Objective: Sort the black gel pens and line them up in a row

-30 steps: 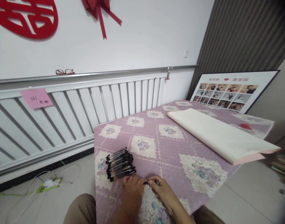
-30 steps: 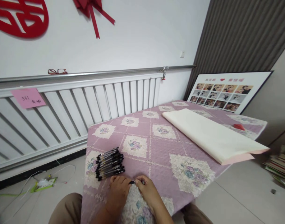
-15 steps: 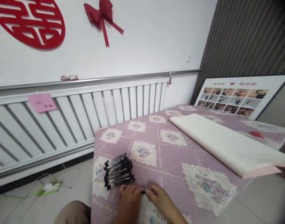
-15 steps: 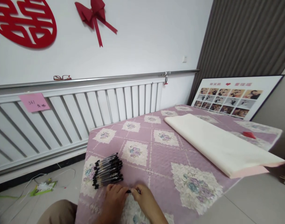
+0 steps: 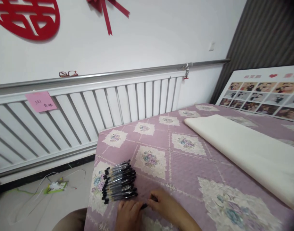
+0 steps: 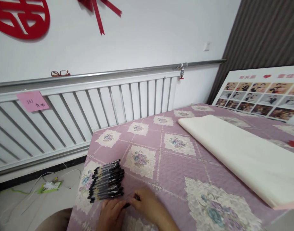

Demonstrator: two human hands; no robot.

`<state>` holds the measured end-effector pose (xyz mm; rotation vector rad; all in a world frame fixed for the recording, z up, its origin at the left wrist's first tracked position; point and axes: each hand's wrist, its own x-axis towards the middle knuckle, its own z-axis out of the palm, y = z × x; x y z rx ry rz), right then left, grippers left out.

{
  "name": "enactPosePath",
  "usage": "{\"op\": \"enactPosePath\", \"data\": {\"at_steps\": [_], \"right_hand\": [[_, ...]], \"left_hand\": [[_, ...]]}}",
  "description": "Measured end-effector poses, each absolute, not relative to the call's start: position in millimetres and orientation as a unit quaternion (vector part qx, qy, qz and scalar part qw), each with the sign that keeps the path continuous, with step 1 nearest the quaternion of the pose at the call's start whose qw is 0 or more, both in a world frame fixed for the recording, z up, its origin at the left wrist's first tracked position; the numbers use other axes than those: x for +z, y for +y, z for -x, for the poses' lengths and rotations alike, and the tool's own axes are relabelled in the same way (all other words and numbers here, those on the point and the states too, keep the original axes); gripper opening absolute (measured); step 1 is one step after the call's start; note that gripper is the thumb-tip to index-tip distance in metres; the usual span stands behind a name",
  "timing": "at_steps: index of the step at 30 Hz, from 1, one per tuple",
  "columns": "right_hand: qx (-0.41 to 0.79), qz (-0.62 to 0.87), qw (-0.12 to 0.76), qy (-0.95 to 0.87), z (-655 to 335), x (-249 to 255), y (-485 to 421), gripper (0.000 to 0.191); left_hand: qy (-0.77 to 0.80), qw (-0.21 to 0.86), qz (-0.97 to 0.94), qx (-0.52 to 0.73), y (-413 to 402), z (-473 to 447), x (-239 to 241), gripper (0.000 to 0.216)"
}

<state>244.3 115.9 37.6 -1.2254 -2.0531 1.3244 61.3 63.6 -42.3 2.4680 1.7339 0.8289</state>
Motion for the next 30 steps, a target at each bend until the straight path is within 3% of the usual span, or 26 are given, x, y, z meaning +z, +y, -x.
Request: {"op": "enactPosePath", "data": {"at_steps": [7,11,18,30], "right_hand": [[0.458,0.454,0.223,-0.731,-261,31,139,0.010],[0.478,0.450,0.232,-0.718,-265,32,149,0.016],[0.450,0.457,0.224,-0.734,-277,31,154,0.009],[0.462,0.478,0.223,-0.713,-273,18,162,0.021]], "left_hand": [[0.614,0.128,-0.759,0.177,82,-88,-10,0.030],[0.619,0.170,-0.746,0.178,92,-101,8,0.035],[0.619,0.225,-0.730,0.184,99,-111,18,0.036],[0.627,0.226,-0.722,0.188,102,-114,15,0.037]]}}
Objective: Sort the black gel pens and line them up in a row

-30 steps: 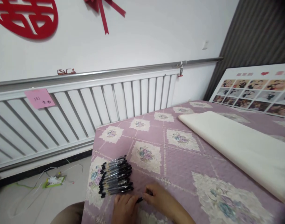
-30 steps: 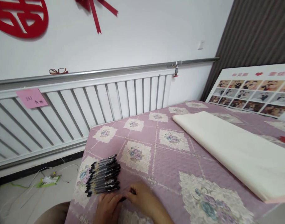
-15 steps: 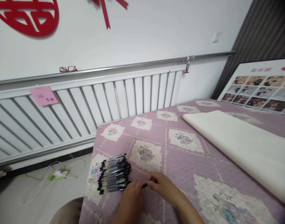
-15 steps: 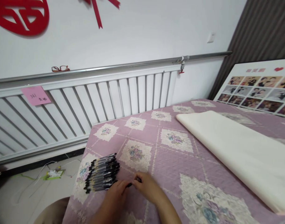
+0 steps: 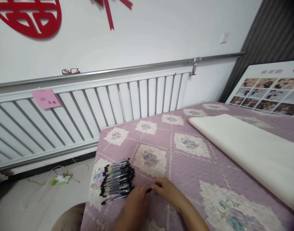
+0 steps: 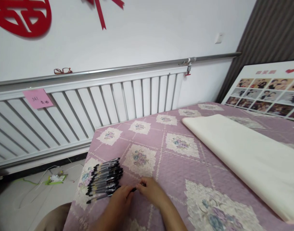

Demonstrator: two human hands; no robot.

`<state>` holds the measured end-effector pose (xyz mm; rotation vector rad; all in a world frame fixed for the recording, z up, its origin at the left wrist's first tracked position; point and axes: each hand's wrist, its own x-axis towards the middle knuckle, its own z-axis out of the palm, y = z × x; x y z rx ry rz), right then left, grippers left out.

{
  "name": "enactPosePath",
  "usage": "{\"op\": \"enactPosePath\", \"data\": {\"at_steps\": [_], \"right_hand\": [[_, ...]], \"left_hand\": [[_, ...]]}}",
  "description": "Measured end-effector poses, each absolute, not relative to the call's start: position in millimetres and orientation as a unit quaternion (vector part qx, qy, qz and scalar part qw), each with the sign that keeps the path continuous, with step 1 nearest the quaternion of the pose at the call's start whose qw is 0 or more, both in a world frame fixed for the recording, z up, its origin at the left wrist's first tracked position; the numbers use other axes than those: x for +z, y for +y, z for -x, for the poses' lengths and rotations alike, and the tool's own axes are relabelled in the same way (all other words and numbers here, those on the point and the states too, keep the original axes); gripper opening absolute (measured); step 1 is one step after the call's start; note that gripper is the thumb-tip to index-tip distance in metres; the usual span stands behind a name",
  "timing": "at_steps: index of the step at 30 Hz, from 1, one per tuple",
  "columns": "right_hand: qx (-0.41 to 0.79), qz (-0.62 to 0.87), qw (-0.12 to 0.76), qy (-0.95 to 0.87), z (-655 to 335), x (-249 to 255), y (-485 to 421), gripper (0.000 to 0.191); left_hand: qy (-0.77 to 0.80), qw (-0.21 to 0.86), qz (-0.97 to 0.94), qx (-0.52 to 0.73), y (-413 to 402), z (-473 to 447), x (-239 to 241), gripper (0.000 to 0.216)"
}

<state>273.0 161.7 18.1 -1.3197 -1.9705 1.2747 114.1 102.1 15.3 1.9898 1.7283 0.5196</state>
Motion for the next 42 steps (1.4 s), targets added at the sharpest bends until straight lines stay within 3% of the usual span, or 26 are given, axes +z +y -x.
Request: {"op": "enactPosePath", "data": {"at_steps": [7,22,38,42], "right_hand": [[0.471,0.455,0.239,-0.716,-277,17,159,0.011],[0.413,0.510,0.260,-0.708,-307,19,166,0.019],[0.397,0.454,0.254,-0.756,-286,14,160,0.029],[0.367,0.489,0.246,-0.752,-294,17,162,0.026]], "left_hand": [[0.640,0.244,-0.704,0.188,104,-117,14,0.036],[0.653,0.212,-0.713,0.138,105,-120,20,0.024],[0.648,0.211,-0.721,0.121,117,-142,28,0.035],[0.659,0.197,-0.715,0.129,116,-143,25,0.024]]}}
